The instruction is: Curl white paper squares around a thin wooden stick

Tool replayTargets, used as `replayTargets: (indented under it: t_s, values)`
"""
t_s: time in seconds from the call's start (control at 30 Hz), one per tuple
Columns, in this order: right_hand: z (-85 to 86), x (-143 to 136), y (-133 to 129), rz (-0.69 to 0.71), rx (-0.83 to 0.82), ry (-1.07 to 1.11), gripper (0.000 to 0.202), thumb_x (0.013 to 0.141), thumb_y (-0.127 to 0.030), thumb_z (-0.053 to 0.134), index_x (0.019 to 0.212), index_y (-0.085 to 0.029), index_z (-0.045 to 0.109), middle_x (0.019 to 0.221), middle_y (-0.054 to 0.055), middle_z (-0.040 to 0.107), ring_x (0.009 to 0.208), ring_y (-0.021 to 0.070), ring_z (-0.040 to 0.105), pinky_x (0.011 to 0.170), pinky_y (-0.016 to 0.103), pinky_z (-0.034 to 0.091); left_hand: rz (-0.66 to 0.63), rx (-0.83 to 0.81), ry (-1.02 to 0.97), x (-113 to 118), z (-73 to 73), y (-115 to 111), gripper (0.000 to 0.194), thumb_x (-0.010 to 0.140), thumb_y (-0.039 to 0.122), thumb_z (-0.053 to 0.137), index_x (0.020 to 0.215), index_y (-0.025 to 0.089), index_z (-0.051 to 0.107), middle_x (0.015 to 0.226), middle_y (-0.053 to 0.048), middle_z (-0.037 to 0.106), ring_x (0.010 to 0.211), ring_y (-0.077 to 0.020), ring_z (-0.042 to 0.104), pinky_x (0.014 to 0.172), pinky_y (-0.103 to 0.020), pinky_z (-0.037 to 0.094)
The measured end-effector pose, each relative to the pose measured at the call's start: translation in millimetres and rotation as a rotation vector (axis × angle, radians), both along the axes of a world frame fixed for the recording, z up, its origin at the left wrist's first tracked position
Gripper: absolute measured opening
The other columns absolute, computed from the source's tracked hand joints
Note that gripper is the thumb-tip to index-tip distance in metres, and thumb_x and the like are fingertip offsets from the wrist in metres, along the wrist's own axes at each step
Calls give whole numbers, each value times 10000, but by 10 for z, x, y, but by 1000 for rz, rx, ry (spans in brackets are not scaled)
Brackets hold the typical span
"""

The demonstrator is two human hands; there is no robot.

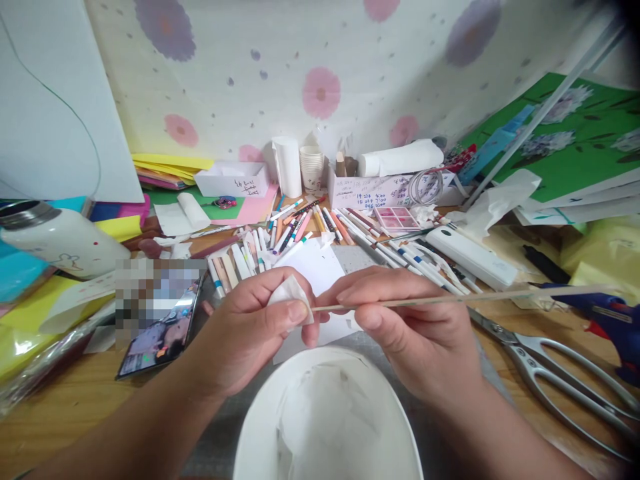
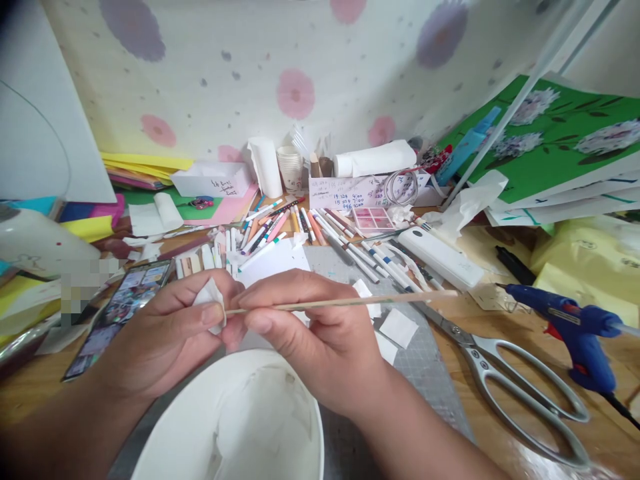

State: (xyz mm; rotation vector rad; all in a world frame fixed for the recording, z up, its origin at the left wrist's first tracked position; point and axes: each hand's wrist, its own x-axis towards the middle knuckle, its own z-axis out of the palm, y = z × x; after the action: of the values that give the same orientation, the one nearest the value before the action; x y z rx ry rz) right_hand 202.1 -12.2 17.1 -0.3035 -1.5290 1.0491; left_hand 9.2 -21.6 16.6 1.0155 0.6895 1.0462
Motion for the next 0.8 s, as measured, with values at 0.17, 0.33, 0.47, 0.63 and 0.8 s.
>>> replayTargets:
  t_s: [0.17, 0.33, 0.47, 0.63, 0.8]
  values:
    - [11, 0, -8, 3, 12, 17, 175, 967, -135, 691, 1081, -223, 792, 847, 23, 822, 872, 173, 792, 834, 299, 654, -8, 1, -18, -1, 15, -1, 110, 843, 226, 764, 749, 185, 723, 619, 25, 732, 622, -122, 581, 646, -247, 417]
    - [10, 1, -3, -6, 14, 2, 164, 959, -136, 702, 1070, -214, 795, 853, 31, 825, 891, 182, 796, 841, 308, 655, -11, 19, -12, 13, 32, -3, 121, 848, 239, 758, 753, 180, 711, 624, 12, 722, 631, -141, 574, 651, -266, 410]
    - [4, -1, 5, -20, 9, 9, 163, 967, -157, 698, 1071, -241, 791, 849, 19, 830, 927, 189, 797, 834, 321, 662, -8, 14, -6, 25, 34, 0, 159, 840, 271, 769, 739, 174, 692, 624, 1, 710, 639, -156, 573, 661, -281, 410]
    - [16, 5, -7, -24, 40, -9, 189, 961, -117, 691, 1086, -218, 790, 848, 31, 834, 918, 184, 799, 836, 311, 657, -23, 32, -27, 32, 37, -8, 140, 852, 234, 755, 743, 180, 688, 612, 15, 703, 627, -144, 569, 673, -277, 411]
    - [18, 23, -17, -41, 71, -29, 211, 952, -104, 699, 1099, -223, 793, 865, 32, 837, 899, 188, 801, 821, 319, 661, -37, 22, -58, 26, 24, -14, 117, 861, 217, 767, 757, 200, 717, 606, 23, 729, 626, -128, 589, 692, -260, 449]
